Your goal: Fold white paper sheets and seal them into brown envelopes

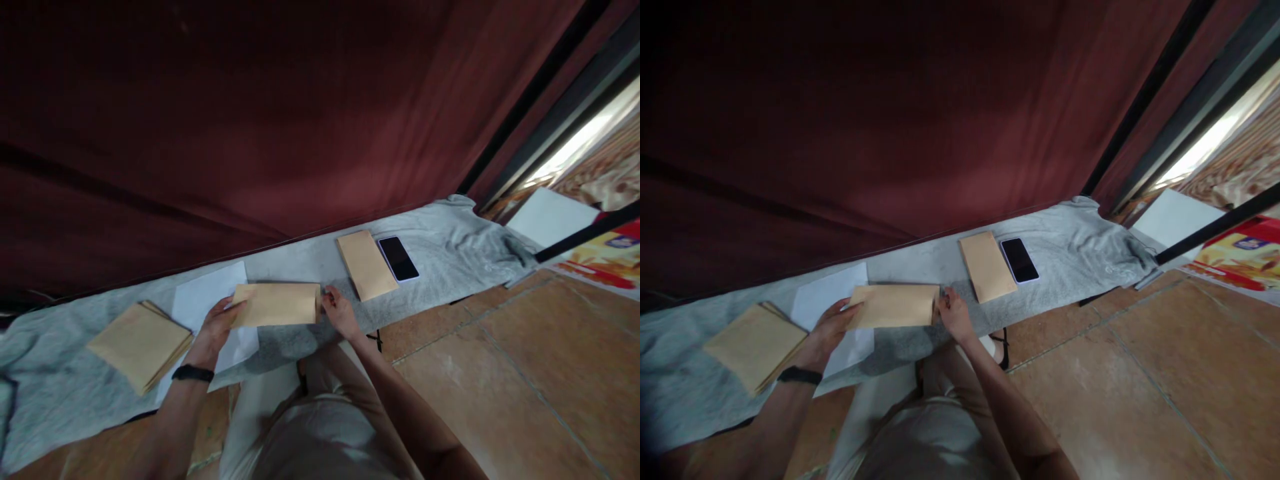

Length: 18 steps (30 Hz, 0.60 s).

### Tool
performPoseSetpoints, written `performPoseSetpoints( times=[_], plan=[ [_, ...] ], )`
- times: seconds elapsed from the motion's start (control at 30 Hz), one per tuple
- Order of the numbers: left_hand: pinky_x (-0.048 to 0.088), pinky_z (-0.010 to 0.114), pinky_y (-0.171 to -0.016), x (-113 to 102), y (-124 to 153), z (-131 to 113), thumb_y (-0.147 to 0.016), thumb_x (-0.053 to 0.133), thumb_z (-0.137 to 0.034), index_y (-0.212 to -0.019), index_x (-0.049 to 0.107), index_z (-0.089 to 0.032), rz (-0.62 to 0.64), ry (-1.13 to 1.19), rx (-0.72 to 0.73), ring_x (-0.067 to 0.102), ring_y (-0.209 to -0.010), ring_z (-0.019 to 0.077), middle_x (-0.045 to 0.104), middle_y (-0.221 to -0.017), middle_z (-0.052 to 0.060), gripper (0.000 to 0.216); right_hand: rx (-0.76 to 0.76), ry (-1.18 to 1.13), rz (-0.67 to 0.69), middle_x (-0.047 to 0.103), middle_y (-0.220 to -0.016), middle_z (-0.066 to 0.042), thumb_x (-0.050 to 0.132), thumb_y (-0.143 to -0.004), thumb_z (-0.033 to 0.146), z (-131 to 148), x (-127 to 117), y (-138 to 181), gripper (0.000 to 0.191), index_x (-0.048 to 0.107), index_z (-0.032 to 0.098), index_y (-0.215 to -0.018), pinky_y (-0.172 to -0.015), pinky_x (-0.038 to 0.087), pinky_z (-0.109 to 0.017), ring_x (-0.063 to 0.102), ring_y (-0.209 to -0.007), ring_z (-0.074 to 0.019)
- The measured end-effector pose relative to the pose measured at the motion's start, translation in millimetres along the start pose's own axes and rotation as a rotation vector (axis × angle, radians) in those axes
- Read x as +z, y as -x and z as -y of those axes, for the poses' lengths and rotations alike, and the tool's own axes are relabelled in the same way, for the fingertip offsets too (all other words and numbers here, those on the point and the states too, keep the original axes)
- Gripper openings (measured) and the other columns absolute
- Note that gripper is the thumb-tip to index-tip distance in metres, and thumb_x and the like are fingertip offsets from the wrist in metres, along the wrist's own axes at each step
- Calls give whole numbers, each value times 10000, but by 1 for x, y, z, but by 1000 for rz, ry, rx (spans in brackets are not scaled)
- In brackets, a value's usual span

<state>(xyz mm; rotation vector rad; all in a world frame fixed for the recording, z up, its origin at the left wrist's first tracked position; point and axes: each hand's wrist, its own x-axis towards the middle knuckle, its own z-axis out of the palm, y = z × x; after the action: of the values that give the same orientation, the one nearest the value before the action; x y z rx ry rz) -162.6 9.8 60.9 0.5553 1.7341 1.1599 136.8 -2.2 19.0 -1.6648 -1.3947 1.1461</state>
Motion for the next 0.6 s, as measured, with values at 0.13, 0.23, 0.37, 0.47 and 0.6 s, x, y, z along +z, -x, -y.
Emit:
performPoseSetpoints(
  times=[0.13,0.23,0.37,0.47,0.6],
  plan=[
    [557,279,-566,-3,-4,-4,-544,868,-192,-988,687,-175,172,16,-53,706,-631,200,755,-784,23,480,139,-305,63,708,-881,-28,446,-991,307,-1,-2,-11,304,606,229,-1238,-638,573,-254,708,-781,-173],
    [567,288,-572,-2,-8,-5,-556,871,-219,-1020,676,-186,244,-23,-69,718,-652,206,758,-804,22,504,124,-272,73,683,-842,-27,438,-995,360,-2,-3,-13,298,633,204,-1156,-541,528,-220,675,-695,-154],
    [573,312,-605,1,-20,-7,-533,885,-322,-1033,670,-179,290,-108,7,712,-654,216,750,-777,19,563,70,-170,101,633,-749,14,516,-960,359,0,-7,-19,236,674,185,-988,-492,424,-175,576,-591,-107],
    [544,288,-587,5,-30,-11,-470,893,-330,-990,677,-158,294,-140,67,693,-633,206,747,-756,20,589,29,-84,109,596,-659,29,566,-933,302,4,-10,-28,202,682,179,-822,-531,382,-177,543,-583,-99],
    [499,276,-550,15,-39,-17,-427,898,-336,-885,683,-139,249,-201,173,665,-587,204,731,-696,29,542,22,-6,103,596,-605,28,607,-889,248,8,-11,-39,191,679,174,-727,-585,379,-198,558,-605,-114]
  ],
)
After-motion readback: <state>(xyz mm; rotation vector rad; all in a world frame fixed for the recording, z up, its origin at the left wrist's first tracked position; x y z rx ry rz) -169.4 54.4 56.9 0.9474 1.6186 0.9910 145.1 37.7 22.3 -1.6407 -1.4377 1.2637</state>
